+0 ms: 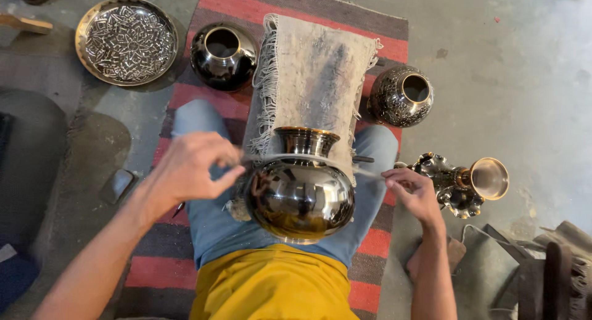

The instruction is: The person sits on a mat and uses a hammer and chisel to shape the neck of a polished metal vase. They repeatedly strike the chisel against the vase's rim, rotate the vase to access different areas, and occasionally set the tools down to reposition the vase.

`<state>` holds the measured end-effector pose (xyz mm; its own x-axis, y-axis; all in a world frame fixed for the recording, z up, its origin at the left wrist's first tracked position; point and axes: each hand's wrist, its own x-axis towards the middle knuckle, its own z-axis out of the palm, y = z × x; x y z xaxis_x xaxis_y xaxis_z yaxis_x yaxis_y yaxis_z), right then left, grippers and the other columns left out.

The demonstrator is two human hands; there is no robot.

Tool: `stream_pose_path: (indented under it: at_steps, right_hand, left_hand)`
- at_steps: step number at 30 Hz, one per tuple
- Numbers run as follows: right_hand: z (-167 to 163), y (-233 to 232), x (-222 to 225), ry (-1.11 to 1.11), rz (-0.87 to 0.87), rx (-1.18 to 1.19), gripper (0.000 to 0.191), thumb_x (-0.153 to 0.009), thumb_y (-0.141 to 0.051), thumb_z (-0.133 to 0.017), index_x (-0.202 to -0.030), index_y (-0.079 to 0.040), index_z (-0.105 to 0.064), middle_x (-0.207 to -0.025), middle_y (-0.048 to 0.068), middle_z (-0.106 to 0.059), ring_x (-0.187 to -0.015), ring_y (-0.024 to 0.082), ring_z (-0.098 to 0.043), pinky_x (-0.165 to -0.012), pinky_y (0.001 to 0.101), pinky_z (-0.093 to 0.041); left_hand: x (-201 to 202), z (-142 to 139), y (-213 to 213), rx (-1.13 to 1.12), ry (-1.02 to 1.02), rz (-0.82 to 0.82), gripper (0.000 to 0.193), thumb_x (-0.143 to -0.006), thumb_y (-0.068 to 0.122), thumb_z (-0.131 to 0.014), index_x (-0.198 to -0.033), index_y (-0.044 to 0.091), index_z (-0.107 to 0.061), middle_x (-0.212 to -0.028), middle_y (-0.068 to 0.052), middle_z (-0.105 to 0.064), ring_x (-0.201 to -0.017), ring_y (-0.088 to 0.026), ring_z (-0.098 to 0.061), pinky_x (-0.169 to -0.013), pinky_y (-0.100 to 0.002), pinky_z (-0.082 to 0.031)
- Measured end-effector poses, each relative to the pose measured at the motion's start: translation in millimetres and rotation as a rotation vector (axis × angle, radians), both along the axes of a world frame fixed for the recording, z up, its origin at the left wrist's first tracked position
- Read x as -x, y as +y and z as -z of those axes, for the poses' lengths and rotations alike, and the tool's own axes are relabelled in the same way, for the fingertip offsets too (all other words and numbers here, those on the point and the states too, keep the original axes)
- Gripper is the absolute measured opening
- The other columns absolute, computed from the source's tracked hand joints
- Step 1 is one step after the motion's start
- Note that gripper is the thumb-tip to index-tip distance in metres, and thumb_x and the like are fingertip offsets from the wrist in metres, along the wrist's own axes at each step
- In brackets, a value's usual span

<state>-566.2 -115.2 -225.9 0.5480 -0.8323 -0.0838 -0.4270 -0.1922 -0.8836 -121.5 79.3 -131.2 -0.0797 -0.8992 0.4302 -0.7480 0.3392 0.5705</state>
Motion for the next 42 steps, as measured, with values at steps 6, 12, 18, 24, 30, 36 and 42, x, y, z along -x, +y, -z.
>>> stream_pose_path:
  at_steps: [6,12,18,24,30,36,42]
  right_hand:
    - [47.1,-2.4,-3.8,-0.049,0.342,-0.031,0.024,-0.095,-0.018,-0.074,-0.107,0.003,-0.074,-0.094,0.008,-0.076,-0.086,0.011,-0.070,-0.077,0.0236,-0.055]
    - [84.2,13.7,-2.8,0.068,0.657,-0.057,0.025,-0.099,-0.020,-0.072,-0.103,0.005,-0.073,-0.091,0.014,-0.074,-0.077,0.019,-0.068,-0.069,0.0320,-0.055]
    - [109.0,77.7,-15.2,0.559,0.405,0.172,0.053,-0.080,-0.020,-0.083,-0.127,0.000,-0.067,-0.103,0.021,-0.071,-0.093,0.032,-0.066,-0.080,0.0429,-0.054]
    - [127.9,80.0,-10.8,0.206,0.691,-0.255,0.053,-0.097,-0.021,-0.063,-0.145,-0.004,-0.047,-0.109,0.016,-0.071,-0.093,0.023,-0.066,-0.082,0.0373,-0.054]
    - [120.3,65.5,16.0,-0.144,0.678,-0.265,0.040,-0.093,-0.008,-0.070,-0.126,0.000,-0.049,-0.101,0.013,-0.071,-0.084,0.020,-0.069,-0.071,0.0331,-0.058]
    - [81.2,42.3,28.3,-0.495,0.368,-0.359,0.051,-0.083,-0.002,-0.069,-0.121,-0.008,-0.036,-0.073,0.013,-0.060,-0.053,0.024,-0.062,-0.047,0.0392,-0.053]
    - [53.6,10.6,13.6,-0.898,0.145,-0.556,0.043,-0.089,-0.005,-0.074,-0.119,-0.003,-0.043,-0.057,0.006,-0.052,-0.041,0.020,-0.058,-0.043,0.0398,-0.052]
  left_hand:
    - [-9.4,0.0,-29.2,-0.277,0.449,-0.044,0.023,-0.102,0.026,-0.052,-0.102,0.004,-0.060,-0.084,-0.005,-0.073,-0.073,-0.018,-0.068,-0.070,-0.034,-0.054]
    - [44.1,-10.3,-89.4,-0.455,0.864,0.142,0.029,-0.103,0.018,-0.060,-0.124,-0.002,-0.064,-0.106,-0.009,-0.076,-0.091,-0.013,-0.075,-0.079,-0.028,-0.064]
    - [78.3,-14.3,-123.4,-0.554,1.031,0.225,0.034,-0.100,0.011,-0.059,-0.133,0.000,-0.056,-0.108,-0.008,-0.076,-0.097,-0.012,-0.073,-0.082,-0.027,-0.064]
    - [89.4,-23.6,-124.7,-0.386,0.502,0.264,0.037,-0.097,0.003,-0.070,-0.132,0.003,-0.060,-0.103,-0.010,-0.078,-0.095,-0.018,-0.078,-0.084,-0.033,-0.064]
    - [102.8,-36.1,-134.7,-0.333,0.322,0.317,0.034,-0.089,-0.002,-0.069,-0.122,0.001,-0.060,-0.101,-0.017,-0.076,-0.095,-0.034,-0.075,-0.077,-0.044,-0.057]
    - [112.2,-45.0,-142.6,-0.409,0.215,0.323,0.037,-0.085,-0.005,-0.068,-0.121,0.003,-0.063,-0.093,-0.019,-0.074,-0.090,-0.041,-0.071,-0.073,-0.050,-0.053]
    - [119.1,-49.1,-148.2,-0.541,0.125,0.259,0.040,-0.084,-0.006,-0.064,-0.122,0.006,-0.064,-0.089,-0.020,-0.074,-0.089,-0.041,-0.072,-0.073,-0.050,-0.055]
